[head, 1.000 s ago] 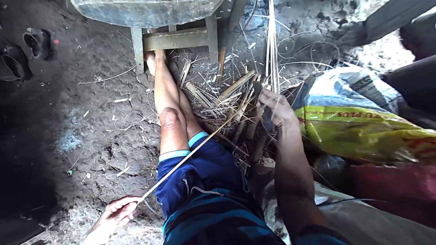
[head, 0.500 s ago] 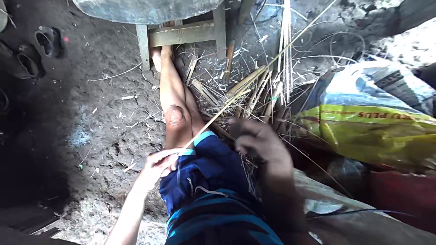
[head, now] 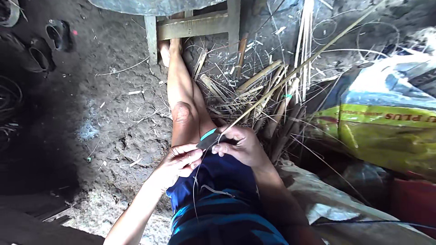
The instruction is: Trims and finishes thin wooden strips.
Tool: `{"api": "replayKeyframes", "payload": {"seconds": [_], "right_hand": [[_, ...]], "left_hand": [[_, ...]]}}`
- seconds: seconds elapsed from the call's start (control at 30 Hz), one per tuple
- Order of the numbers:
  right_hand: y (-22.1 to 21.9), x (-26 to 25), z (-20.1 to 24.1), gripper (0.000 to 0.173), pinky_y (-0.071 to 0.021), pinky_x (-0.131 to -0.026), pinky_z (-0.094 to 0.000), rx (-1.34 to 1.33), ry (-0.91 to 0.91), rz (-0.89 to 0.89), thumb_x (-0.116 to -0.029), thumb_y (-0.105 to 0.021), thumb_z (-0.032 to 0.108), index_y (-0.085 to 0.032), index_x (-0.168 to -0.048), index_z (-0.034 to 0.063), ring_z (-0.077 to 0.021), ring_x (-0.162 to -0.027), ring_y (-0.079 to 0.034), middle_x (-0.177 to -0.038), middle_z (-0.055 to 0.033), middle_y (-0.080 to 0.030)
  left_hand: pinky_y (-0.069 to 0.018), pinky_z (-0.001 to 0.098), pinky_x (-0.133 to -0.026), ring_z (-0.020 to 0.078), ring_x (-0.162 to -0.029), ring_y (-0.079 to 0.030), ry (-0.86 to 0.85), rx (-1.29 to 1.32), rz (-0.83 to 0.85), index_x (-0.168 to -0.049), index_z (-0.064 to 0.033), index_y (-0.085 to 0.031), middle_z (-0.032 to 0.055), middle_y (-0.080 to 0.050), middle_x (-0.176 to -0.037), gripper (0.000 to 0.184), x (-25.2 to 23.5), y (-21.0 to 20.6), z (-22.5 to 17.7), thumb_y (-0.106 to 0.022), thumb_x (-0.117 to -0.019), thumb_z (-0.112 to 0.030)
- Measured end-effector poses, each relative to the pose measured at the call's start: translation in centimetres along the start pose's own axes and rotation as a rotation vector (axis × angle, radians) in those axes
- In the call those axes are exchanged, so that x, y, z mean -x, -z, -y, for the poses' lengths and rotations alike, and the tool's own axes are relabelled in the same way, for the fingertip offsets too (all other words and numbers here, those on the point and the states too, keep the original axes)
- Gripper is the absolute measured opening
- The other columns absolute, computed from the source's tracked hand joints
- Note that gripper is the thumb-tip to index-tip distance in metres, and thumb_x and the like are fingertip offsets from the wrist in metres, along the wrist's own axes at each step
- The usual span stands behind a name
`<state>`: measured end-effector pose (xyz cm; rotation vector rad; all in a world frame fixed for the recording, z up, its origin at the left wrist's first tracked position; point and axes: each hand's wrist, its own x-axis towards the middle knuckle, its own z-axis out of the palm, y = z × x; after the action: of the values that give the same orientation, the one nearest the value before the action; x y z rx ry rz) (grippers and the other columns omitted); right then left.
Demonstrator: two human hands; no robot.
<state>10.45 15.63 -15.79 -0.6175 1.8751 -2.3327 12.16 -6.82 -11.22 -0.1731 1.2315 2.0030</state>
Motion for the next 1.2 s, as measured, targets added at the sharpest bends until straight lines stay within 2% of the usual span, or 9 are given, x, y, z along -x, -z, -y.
{"api": "replayKeyframes", "payload": {"seconds": [0.17,0.6,0.7,0.73,0.8,0.93,1.0,1.1,1.2], "right_hand": [[3.2,-0.7,0.9,0.012,-0.058,-0.056,-0.0164,0.044,-0.024,-0.128,-0.0933,-0.067,0.007,-0.071,-0.101,0.0149,0.0012,-0.062,-0.066,-0.079,0.0114,-0.073],[16.5,-1.5,-0.3,0.021,-0.0551,-0.055,-0.0171,0.104,-0.227,-0.447,-0.0996,-0.055,0.01,-0.065,-0.086,0.0225,0.0002,-0.057,-0.064,-0.073,0.0117,-0.071],[19.7,-0.8,-0.5,0.024,-0.0533,-0.057,-0.0158,0.09,-0.263,-0.638,-0.1057,-0.043,0.011,-0.063,-0.093,0.0185,0.0013,-0.058,-0.061,-0.073,0.0121,-0.069],[21.2,-0.3,-0.5,0.025,-0.0529,-0.056,-0.0162,0.069,-0.245,-0.737,-0.1087,-0.04,0.014,-0.062,-0.096,0.0175,0.0008,-0.057,-0.06,-0.073,0.0117,-0.068],[22.5,0.5,-0.3,0.023,-0.0541,-0.055,-0.0182,0.048,-0.184,-0.829,-0.1105,-0.039,0.018,-0.06,-0.101,0.0168,-0.0016,-0.056,-0.06,-0.074,0.0104,-0.067],[14.1,0.5,-0.1,0.015,-0.053,-0.054,-0.0172,0.066,-0.235,-0.524,-0.1021,-0.051,0.024,-0.064,-0.109,0.0246,0.0022,-0.054,-0.059,-0.068,0.0176,-0.065],[8.2,0.9,-0.1,0.027,-0.0527,-0.049,-0.0193,0.083,-0.338,-0.294,-0.0905,-0.053,0.01,-0.067,-0.113,0.0162,0.001,-0.05,-0.058,-0.065,0.0129,-0.066],[1.1,1.3,-0.5,0.04,-0.0551,-0.052,-0.0205,0.03,-0.316,0.045,-0.0906,-0.066,0.01,-0.062,-0.13,0.0043,-0.002,-0.056,-0.062,-0.075,0.0036,-0.071],[-2.7,1.0,-1.4,0.041,-0.0571,-0.057,-0.0205,-0.069,-0.191,0.07,-0.0908,-0.069,0.004,-0.059,-0.131,-0.001,-0.0036,-0.063,-0.066,-0.08,0.0001,-0.073]], "left_hand": [[-0.0343,0.0083,-0.044,-0.0076,-0.051,-0.046,0.039,-0.015,0.023,-0.121,-0.0142,-0.075,-0.0125,-0.062,-0.07,0.024,1.5,2.1,0.8,-0.061,-0.1011,-0.016],[-0.0349,0.0087,-0.043,-0.0085,-0.047,-0.045,0.15,-0.208,-0.277,-0.11,-0.0219,-0.08,-0.0155,-0.061,-0.063,0.022,12.4,13.4,5.4,-0.073,-0.0907,-0.03],[-0.0408,0.0106,-0.053,-0.0008,-0.051,-0.047,0.497,-0.537,-0.543,-0.101,0.0058,-0.065,0.0006,-0.054,-0.062,0.022,11.3,1.8,-3.3,-0.043,-0.1026,0.004],[-0.0397,0.0114,-0.059,0.0028,-0.055,-0.045,0.791,-0.681,-0.749,-0.104,0.009,-0.062,0.0059,-0.05,-0.067,0.024,8.3,-5.8,-7.6,-0.038,-0.1067,0.003],[-0.0386,0.0106,-0.061,0.0027,-0.057,-0.045,0.936,-0.773,-0.836,-0.106,0.0144,-0.06,0.0077,-0.052,-0.071,0.027,5.5,-12.3,-11.4,-0.035,-0.1073,0.003],[-0.04,0.0117,-0.058,0.0023,-0.058,-0.049,0.481,-0.704,-0.51,-0.114,0.018,-0.058,0.0093,-0.057,-0.075,0.028,7.1,-3.7,-6.4,-0.036,-0.1067,0.003],[-0.0403,0.0076,-0.049,-0.0069,-0.053,-0.051,0.082,-0.487,-0.268,-0.115,0.0004,-0.067,-0.0075,-0.066,-0.072,0.026,6.6,5.6,0.1,-0.045,-0.1042,-0.007],[-0.0381,0.0077,-0.045,-0.0084,-0.049,-0.048,-0.046,-0.348,-0.116,-0.117,-0.0105,-0.07,-0.0109,-0.067,-0.072,0.027,2.5,5.5,0.6,-0.045,-0.1062,-0.01],[-0.0408,0.0089,-0.045,-0.0065,-0.047,-0.05,-0.145,-0.321,0.04,-0.107,-0.0113,-0.074,-0.0073,-0.069,-0.069,0.026,-0.3,3.3,-0.6,-0.049,-0.1037,-0.006]]}}
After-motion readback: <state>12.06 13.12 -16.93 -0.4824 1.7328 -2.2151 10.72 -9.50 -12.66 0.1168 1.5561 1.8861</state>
